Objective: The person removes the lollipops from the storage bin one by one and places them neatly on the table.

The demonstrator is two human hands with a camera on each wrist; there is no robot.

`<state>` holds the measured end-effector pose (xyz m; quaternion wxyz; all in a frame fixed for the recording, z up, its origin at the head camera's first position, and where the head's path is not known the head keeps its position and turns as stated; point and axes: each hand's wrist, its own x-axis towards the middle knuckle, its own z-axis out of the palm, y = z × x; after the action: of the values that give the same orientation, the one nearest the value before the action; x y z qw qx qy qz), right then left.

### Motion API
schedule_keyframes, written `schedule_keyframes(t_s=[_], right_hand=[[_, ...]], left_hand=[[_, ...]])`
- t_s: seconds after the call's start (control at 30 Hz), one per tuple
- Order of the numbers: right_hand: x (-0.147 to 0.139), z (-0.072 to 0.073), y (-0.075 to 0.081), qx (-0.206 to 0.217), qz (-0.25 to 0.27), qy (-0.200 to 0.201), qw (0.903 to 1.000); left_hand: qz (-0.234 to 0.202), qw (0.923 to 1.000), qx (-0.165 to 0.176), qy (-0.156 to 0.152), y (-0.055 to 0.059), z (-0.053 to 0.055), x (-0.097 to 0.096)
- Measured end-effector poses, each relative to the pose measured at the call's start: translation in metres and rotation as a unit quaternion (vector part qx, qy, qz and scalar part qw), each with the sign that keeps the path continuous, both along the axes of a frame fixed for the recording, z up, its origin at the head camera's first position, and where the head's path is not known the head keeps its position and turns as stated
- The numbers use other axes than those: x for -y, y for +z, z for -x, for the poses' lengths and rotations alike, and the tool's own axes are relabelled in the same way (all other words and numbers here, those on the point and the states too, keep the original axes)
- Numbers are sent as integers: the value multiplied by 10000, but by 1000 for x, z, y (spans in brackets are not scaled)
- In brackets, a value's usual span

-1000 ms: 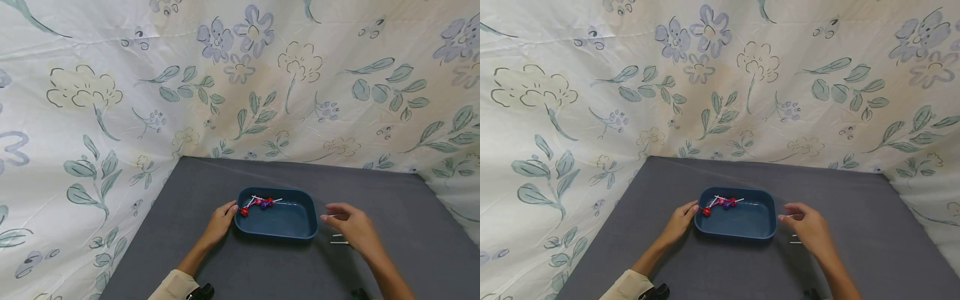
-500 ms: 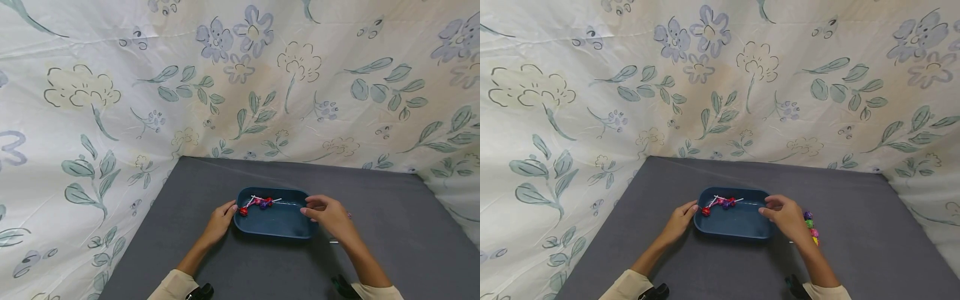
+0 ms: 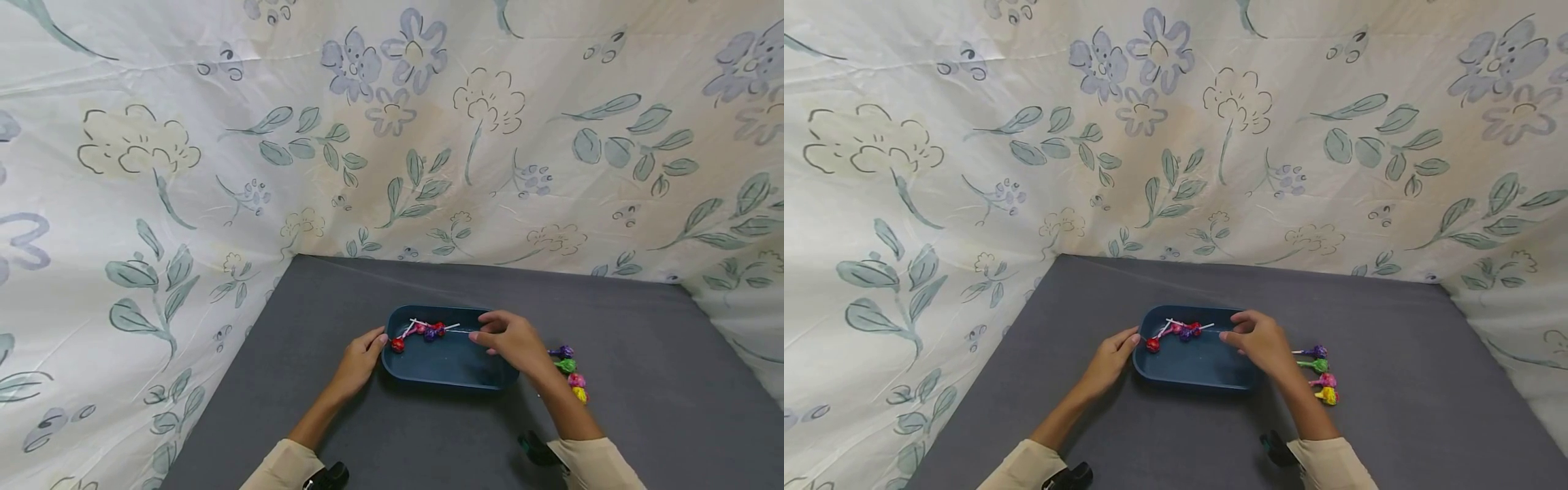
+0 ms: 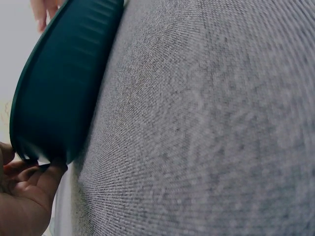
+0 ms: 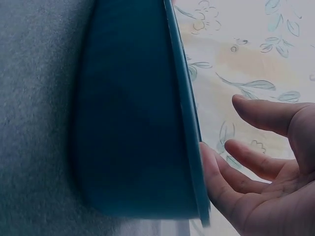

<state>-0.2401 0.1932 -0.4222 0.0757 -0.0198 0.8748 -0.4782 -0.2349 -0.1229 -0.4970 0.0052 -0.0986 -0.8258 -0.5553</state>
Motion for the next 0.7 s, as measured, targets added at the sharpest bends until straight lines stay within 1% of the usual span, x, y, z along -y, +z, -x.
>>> schedule_keyframes(t_s=[0.13,0.27,0.37,0.7], right_hand=[[6,6,-2,9,1,73,10000],[12,11,-6,65,70,70,9999],[17,15,-8,81,95,93,9999],[30,28,-13,234,81,44,9997]], left_hand=[[22,10000,50,34,2,-1,-1],[-29,10000,-10,44,2,-1,-2],[-58,10000,17,60,2,0,-3],[129,9999,-7,69,2,1,-5]])
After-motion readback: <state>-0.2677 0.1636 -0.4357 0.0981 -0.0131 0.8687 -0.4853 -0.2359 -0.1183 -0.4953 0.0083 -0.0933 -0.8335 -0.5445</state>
